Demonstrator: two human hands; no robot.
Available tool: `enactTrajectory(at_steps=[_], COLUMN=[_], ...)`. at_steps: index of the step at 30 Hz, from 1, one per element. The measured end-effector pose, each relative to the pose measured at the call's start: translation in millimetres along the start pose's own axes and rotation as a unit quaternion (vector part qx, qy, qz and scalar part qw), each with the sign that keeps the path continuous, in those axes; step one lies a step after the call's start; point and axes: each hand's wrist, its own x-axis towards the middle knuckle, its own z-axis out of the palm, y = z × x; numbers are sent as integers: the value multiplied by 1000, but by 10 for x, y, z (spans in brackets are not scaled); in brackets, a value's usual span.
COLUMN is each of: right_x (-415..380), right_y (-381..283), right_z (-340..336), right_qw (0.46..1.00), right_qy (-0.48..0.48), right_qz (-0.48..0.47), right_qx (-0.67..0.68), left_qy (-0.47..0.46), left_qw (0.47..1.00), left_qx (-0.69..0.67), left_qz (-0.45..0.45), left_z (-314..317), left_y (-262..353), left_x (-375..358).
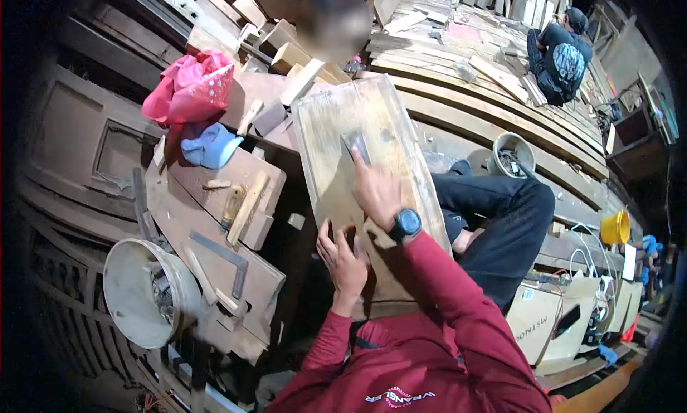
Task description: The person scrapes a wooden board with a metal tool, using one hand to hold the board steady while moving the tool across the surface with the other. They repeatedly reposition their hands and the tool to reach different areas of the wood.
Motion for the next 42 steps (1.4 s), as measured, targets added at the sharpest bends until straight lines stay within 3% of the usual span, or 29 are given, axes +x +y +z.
enactTrajectory(at_steps=[3, 6, 7, 11, 13, 14, 16, 22, 25, 29, 32, 33, 42], right_x=[691, 821, 742, -143, -411, -460, -284, 754, 986, 270, -285, -382, 855], right_y=[25, 3, -19, -25, -21, 6, 12, 56, 52, 48, 38, 78, 189], right_z=[104, 31, -88, -196, -290, -284, -328, 11, 24, -94, -234, -145, 110], right_qw=[1000, 998, 1000, 998, 991, 995, 992, 1000, 999, 997, 996, 999, 999], right_qy=[15, 49, -10, -46, -110, -82, -118, -8, -21, -1, -66, -32, 14], right_qz=[23, 26, 30, 46, 74, 53, 47, 16, 14, 33, 58, 41, 27], right_qx=[0, -8, 2, -4, -9, -6, -7, 20, 20, 63, 25, 12, 36], left_qy=[-4, 1, -2, 12, 2, -2, -7, -19, -11, -7, 1, -1, -10], left_qw=[1000, 1000, 1000, 1000, 1000, 999, 1000, 999, 1000, 1000, 1000, 1000, 1000], left_qx=[11, -1, 0, -3, -27, -29, -16, 27, 7, 15, -2, -2, 20], left_qz=[-4, -12, -18, 21, -11, -21, -14, -4, -3, 5, 13, 4, -4], left_z=[-9, 56, 25, -3, 12, 9, 21, 4, 50, 15, -2, 10, 4], left_y=[10, -79, -37, -21, -28, -6, 11, 1, -61, -28, 3, -9, 13], left_x=[1, -23, -19, -9, -12, -6, -2, -11, 0, -21, -15, -32, -6])
